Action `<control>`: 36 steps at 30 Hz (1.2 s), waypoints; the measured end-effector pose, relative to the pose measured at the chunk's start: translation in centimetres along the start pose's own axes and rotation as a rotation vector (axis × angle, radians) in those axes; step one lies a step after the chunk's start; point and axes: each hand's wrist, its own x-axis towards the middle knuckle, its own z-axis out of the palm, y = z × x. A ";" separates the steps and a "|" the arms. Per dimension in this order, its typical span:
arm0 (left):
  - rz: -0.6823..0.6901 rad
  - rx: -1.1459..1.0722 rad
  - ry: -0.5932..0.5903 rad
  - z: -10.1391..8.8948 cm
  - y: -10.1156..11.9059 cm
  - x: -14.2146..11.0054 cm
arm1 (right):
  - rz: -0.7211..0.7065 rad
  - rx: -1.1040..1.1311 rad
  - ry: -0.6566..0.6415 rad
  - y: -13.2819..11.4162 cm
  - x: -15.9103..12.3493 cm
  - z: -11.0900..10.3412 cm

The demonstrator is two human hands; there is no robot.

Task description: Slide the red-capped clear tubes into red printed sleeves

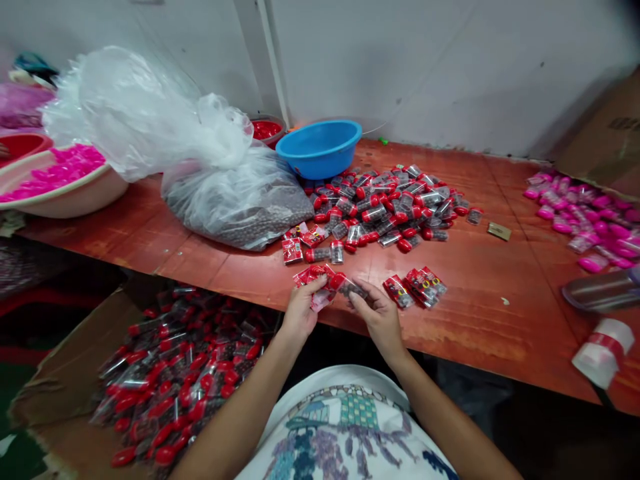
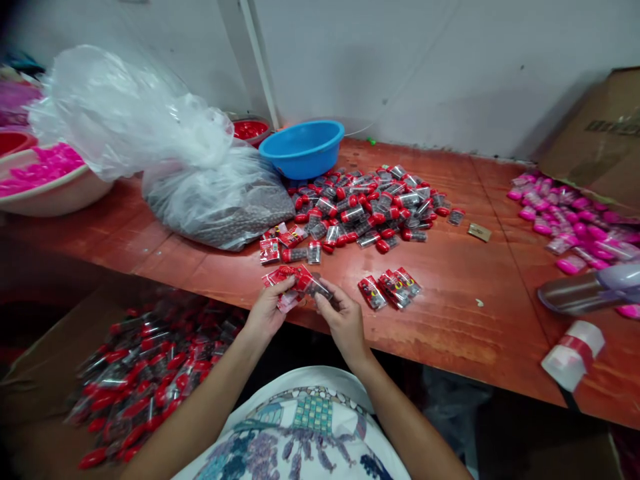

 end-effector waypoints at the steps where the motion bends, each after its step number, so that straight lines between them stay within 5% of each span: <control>1: 0.013 0.023 -0.005 -0.1 0.1 -0.1 | -0.017 -0.029 0.007 0.1 -0.1 -0.1; 10: 0.142 0.133 -0.107 0.2 0.5 -1.1 | -0.033 -0.021 0.063 -0.1 -0.6 -0.2; 15: 0.216 0.139 -0.082 0.6 0.4 -1.5 | 0.077 0.044 -0.010 -0.6 -1.0 -0.1; 21: 0.252 0.172 -0.209 0.6 0.5 -1.8 | 0.063 -0.014 -0.063 -0.9 -0.7 -0.7; 27: 0.279 0.204 -0.313 0.4 0.7 -2.1 | -0.090 -0.112 -0.107 -1.3 -0.4 -1.4; 36: 0.254 0.171 -0.268 0.5 0.3 -1.9 | -0.238 -0.214 -0.125 -1.9 -1.0 -1.7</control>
